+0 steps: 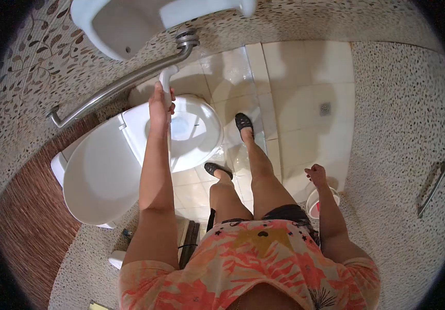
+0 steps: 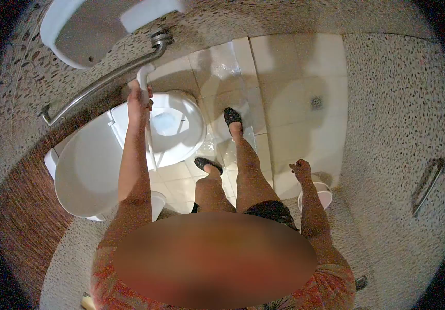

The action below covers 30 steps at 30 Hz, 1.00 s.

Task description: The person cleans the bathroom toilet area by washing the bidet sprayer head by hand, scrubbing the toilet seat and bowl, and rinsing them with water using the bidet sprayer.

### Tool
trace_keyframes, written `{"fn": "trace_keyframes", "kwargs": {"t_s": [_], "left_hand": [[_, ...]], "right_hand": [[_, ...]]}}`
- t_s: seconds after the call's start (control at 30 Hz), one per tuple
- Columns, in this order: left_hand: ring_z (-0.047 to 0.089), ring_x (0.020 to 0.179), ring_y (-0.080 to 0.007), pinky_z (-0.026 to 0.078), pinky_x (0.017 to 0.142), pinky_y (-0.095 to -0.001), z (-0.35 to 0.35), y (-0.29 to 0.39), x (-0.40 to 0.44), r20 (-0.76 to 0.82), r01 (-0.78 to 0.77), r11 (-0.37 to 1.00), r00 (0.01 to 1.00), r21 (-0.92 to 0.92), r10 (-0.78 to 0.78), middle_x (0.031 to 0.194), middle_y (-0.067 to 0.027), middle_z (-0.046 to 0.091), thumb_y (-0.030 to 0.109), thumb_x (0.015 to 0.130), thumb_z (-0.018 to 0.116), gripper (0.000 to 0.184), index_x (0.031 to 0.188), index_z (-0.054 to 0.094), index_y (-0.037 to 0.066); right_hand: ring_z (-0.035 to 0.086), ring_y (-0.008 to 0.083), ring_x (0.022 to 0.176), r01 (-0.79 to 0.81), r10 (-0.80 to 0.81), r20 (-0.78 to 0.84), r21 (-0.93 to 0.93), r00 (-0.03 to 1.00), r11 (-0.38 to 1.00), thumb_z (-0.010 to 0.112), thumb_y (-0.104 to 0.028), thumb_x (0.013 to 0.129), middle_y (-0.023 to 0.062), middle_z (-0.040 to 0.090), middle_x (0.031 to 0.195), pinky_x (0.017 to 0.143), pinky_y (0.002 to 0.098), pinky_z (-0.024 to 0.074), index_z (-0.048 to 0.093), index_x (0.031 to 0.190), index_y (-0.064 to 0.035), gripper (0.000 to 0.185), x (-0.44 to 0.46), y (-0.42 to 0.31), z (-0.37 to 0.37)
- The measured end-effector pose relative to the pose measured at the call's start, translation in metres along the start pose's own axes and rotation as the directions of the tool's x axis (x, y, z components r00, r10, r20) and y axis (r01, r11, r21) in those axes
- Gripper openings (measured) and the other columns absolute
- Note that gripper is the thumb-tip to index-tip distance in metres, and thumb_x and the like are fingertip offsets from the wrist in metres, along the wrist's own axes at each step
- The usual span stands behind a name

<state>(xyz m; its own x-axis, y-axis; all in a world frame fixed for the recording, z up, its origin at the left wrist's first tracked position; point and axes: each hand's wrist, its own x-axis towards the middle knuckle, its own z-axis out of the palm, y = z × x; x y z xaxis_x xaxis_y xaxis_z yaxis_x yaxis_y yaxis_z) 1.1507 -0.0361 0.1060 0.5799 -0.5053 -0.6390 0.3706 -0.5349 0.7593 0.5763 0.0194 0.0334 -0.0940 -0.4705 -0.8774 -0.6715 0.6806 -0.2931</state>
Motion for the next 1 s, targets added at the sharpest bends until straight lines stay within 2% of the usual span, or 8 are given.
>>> {"fn": "trace_keyframes", "kwargs": {"t_s": [0.17,0.23,0.5,0.6,0.7,0.87,0.93,1.0], "left_hand": [[0.036,0.041,-0.0081,0.026,0.037,-0.0220,0.008,0.008,-0.011,0.041,-0.043,0.999,0.998,0.020,0.042,0.060,-0.0019,0.049,0.048,0.089,0.037,0.049,0.081,0.056,0.005],[0.036,0.040,-0.0081,0.026,0.036,-0.0224,0.009,0.008,-0.009,0.043,-0.040,0.997,0.998,0.062,0.038,0.060,-0.0018,0.048,0.049,0.089,0.037,0.049,0.081,0.056,0.004],[0.037,0.037,-0.0089,0.028,0.034,-0.0244,0.027,0.004,-0.009,0.151,0.078,0.943,0.980,0.323,-0.132,0.053,-0.0015,0.048,0.051,0.086,0.041,0.053,0.075,0.059,0.002],[0.039,0.038,-0.0090,0.031,0.035,-0.0235,0.034,0.006,-0.010,0.056,-0.005,0.920,0.998,0.392,-0.019,0.053,-0.0021,0.048,0.051,0.087,0.042,0.055,0.076,0.060,0.000],[0.039,0.039,-0.0089,0.031,0.037,-0.0235,0.035,0.016,-0.006,0.045,-0.077,0.960,0.997,0.269,0.067,0.055,-0.0014,0.049,0.050,0.087,0.042,0.054,0.078,0.060,0.000],[0.038,0.040,-0.0080,0.030,0.037,-0.0238,0.044,0.014,-0.011,0.184,-0.060,0.969,0.983,0.241,0.015,0.055,-0.0010,0.047,0.050,0.087,0.042,0.054,0.081,0.060,0.000],[0.045,0.044,-0.0136,0.037,0.044,-0.0273,0.056,0.012,-0.018,0.242,-0.026,0.890,0.966,0.456,-0.096,0.058,-0.0051,0.052,0.051,0.086,0.043,0.055,0.085,0.061,-0.001],[0.051,0.052,-0.0186,0.041,0.051,-0.0303,0.068,-0.001,-0.024,0.319,-0.071,0.842,0.940,0.534,-0.123,0.062,-0.0088,0.056,0.051,0.086,0.042,0.055,0.087,0.061,-0.001]], "right_hand": [[0.048,0.0131,0.044,0.027,-0.027,0.010,0.025,1.000,0.999,0.071,-0.016,0.068,0.0039,0.046,0.050,0.041,0.0302,0.0409,0.041,0.056,-0.0072,0.033,0.009,0.003,-0.007],[0.050,0.0141,0.045,0.080,-0.081,0.005,-0.195,0.997,0.978,0.070,-0.016,0.068,0.0056,0.049,0.050,0.043,0.0318,0.0422,0.044,0.057,-0.0058,0.030,0.017,0.007,-0.009],[0.054,0.0122,0.048,0.099,-0.095,0.030,-0.139,0.995,0.985,0.067,-0.015,0.071,0.0027,0.048,0.053,0.038,0.0258,0.0408,0.041,0.059,-0.0082,0.030,0.014,-0.003,-0.004],[0.054,0.0119,0.048,0.126,-0.123,0.029,-0.138,0.992,0.982,0.067,-0.015,0.071,0.0025,0.048,0.053,0.038,0.0254,0.0402,0.040,0.058,-0.0087,0.031,0.017,0.001,-0.002],[0.054,0.0117,0.048,0.142,-0.137,0.043,-0.141,0.990,0.980,0.068,-0.015,0.071,0.0026,0.048,0.053,0.038,0.0249,0.0398,0.040,0.058,-0.0084,0.031,0.016,-0.005,-0.002],[0.053,0.0115,0.048,0.184,-0.177,0.055,-0.174,0.983,0.967,0.068,-0.016,0.071,0.0027,0.049,0.053,0.038,0.0243,0.0397,0.042,0.059,-0.0068,0.030,0.018,-0.008,-0.005],[0.054,0.0115,0.048,0.203,-0.196,0.053,-0.235,0.979,0.950,0.068,-0.016,0.072,0.0030,0.049,0.053,0.038,0.0245,0.0397,0.043,0.059,-0.0058,0.030,0.017,-0.014,-0.005],[0.052,0.0143,0.048,0.193,-0.186,0.051,-0.226,0.981,0.955,0.068,-0.018,0.070,0.0062,0.051,0.052,0.043,0.0285,0.0411,0.046,0.059,-0.0043,0.029,0.015,-0.016,-0.004]]}}
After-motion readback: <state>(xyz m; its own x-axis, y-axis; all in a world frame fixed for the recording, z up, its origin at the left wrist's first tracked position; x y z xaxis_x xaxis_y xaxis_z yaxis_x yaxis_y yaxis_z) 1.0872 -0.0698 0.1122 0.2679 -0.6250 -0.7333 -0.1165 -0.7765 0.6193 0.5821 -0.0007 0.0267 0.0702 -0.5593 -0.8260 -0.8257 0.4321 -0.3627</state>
